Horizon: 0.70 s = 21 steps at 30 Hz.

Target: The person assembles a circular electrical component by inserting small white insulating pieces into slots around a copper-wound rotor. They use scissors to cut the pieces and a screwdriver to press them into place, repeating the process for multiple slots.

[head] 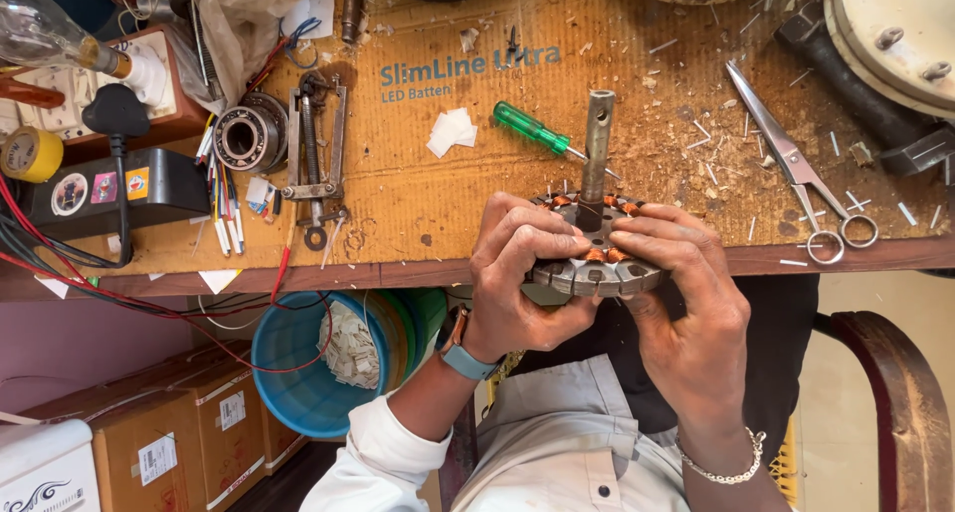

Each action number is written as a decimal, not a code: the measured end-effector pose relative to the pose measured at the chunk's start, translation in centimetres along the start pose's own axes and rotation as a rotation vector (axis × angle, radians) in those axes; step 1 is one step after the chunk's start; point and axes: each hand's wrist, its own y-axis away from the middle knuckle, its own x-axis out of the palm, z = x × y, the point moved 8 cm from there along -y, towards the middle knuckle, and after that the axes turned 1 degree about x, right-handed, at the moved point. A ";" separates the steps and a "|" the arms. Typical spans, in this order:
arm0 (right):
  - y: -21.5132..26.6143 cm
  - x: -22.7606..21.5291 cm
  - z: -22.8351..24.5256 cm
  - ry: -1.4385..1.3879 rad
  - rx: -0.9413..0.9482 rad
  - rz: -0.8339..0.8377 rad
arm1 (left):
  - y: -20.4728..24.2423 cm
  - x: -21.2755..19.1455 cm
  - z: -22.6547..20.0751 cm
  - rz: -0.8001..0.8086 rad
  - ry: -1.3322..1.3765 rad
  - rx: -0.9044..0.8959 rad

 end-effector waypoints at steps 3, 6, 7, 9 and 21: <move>-0.1 0.2 -0.2 -0.009 0.002 0.005 | 0.1 0.0 0.1 -0.028 0.002 -0.012; -0.4 0.2 -0.4 0.007 -0.031 -0.001 | 0.4 0.1 0.5 -0.076 -0.002 -0.049; -0.6 0.3 -0.6 0.015 -0.049 -0.008 | 0.4 0.1 0.6 -0.100 -0.018 -0.069; -1.4 0.2 -1.3 -0.079 -0.055 -0.027 | 0.6 0.1 0.9 -0.143 -0.012 -0.126; -3.0 1.1 -1.7 -0.044 -0.275 -0.012 | -1.3 -1.9 1.6 -0.012 0.080 -0.117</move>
